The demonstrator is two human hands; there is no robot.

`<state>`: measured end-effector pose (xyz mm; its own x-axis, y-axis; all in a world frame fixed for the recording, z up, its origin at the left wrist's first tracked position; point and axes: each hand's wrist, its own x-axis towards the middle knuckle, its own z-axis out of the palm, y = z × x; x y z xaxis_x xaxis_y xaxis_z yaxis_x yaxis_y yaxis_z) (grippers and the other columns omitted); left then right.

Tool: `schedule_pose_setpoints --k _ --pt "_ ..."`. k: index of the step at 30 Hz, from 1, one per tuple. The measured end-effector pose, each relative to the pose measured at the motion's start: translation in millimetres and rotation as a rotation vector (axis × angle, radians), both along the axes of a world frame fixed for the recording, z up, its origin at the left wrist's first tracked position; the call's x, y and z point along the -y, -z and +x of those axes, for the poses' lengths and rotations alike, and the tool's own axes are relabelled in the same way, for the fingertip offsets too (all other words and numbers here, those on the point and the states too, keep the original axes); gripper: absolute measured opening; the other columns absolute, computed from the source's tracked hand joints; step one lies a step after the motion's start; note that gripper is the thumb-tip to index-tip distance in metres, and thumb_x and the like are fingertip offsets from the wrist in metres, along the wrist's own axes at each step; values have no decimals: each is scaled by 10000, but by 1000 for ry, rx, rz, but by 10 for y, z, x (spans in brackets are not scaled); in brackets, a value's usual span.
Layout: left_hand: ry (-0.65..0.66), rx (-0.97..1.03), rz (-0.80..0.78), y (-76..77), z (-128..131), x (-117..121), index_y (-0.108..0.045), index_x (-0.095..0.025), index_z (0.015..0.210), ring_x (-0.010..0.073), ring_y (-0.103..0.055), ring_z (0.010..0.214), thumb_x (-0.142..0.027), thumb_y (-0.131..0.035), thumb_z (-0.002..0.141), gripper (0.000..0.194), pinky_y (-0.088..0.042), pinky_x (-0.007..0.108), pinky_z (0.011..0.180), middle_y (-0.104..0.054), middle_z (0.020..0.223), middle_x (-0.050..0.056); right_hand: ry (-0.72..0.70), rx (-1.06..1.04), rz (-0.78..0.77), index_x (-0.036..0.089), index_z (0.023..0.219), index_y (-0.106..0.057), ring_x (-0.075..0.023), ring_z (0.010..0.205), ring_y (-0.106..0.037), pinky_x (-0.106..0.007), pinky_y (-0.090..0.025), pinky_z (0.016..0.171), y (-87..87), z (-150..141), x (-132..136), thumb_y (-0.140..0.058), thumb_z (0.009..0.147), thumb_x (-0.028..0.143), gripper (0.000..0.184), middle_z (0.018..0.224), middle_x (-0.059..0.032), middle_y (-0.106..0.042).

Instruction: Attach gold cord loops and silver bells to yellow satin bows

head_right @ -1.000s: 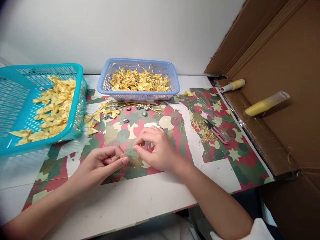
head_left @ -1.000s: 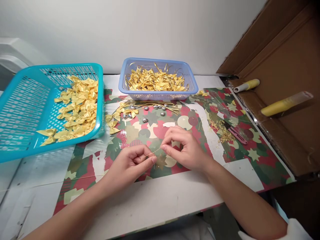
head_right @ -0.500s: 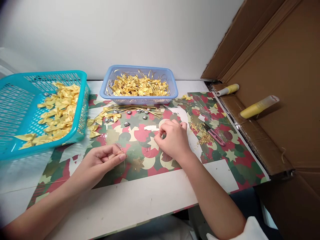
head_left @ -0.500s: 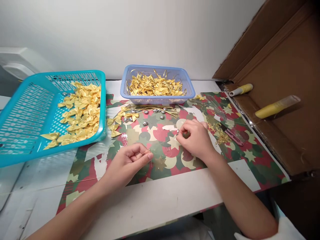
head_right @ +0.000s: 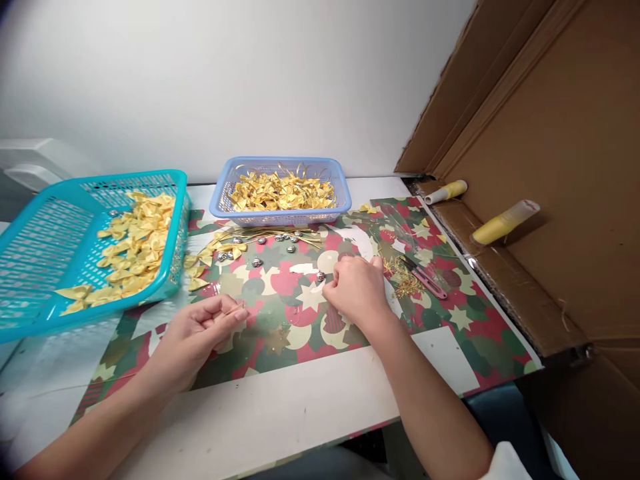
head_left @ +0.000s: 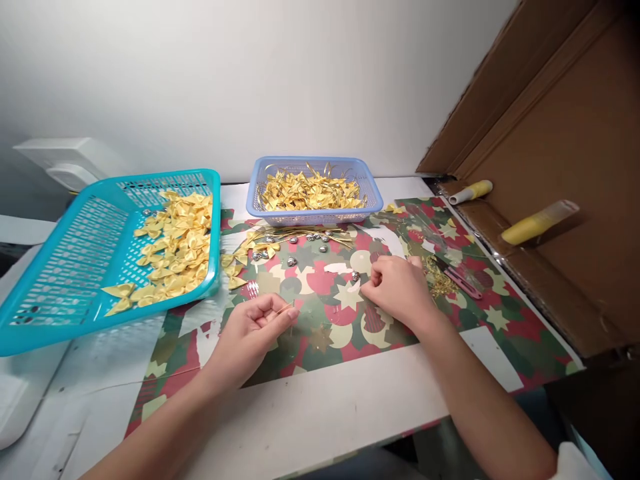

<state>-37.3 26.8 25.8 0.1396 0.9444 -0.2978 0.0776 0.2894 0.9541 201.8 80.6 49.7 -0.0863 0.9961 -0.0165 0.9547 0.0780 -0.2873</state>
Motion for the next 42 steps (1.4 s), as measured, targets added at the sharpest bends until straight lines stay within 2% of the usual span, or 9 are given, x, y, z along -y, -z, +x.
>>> schedule_pose_setpoints --k 5,8,12,16,19,22,26,33,42 --pt "-33 -41 -18 -15 1 -10 -560 -161 674 49 -231 451 -520 -683 764 390 -161 180 425 -365 515 -70 -131 -123 -86 168 472 -318 -71 471 -272 -342 -292 795 -20 57 19 -502 657 204 263 454 75 -395" --pt "-40 -46 -21 -46 16 -19 -556 -162 654 49 -217 442 -520 -688 748 393 -152 181 419 -338 494 -77 -102 -224 43 176 470 -255 -75 459 -225 -333 -317 753 -42 104 -2 -482 697 235 326 421 78 -286" --pt "-44 -41 -5 -83 58 -12 -557 -162 644 50 -232 441 -517 -697 729 391 -161 182 415 -371 503 -69 -91 -461 342 198 639 -518 -151 635 -476 -314 -363 695 -34 26 20 -528 755 249 127 656 3 -544" --pt "-36 -19 45 -108 93 6 -551 -168 632 53 -243 437 -492 -715 715 373 -173 182 406 -358 495 -74 -469 -780 -8 216 1026 -603 -191 935 -555 -295 -441 735 43 -243 161 -592 828 343 236 1069 -66 -615" --pt "-35 -19 105 -130 107 16 -529 -180 616 57 -234 426 -467 -709 728 357 -165 187 398 -323 475 -82 -591 -909 -307 195 766 -550 -123 662 -493 -248 -391 611 101 -359 213 -447 939 364 263 735 9 -550" --pt "8 -39 150 -148 123 27 -495 -184 595 57 -218 425 -451 -698 742 366 -150 196 402 -318 481 -80 -555 -1022 -304 195 595 -365 -99 564 -333 -239 -289 546 129 -327 181 -409 955 407 419 586 50 -360" --pt "39 -59 199 -153 154 32 -484 -173 573 59 -233 454 -434 -719 718 380 -155 197 429 -345 510 -66 -538 -1068 -253 206 558 -270 -91 541 -246 -244 -225 513 150 -256 129 -455 912 474 481 564 60 -267" --pt "-73 -103 311 -209 67 5 -510 -168 561 80 -329 480 -412 -731 672 348 -222 194 467 -422 511 -48 -460 -1097 -211 230 566 -268 -73 456 -204 -234 -217 438 76 -133 126 -444 835 616 502 524 80 -220" --pt "-77 -49 197 -343 -277 211 -497 -168 523 60 -269 445 -347 -782 622 350 -168 193 440 -379 482 -64 -274 -908 14 239 541 -249 -76 431 -213 -243 -207 435 -131 559 -29 -465 796 614 502 471 82 -223"
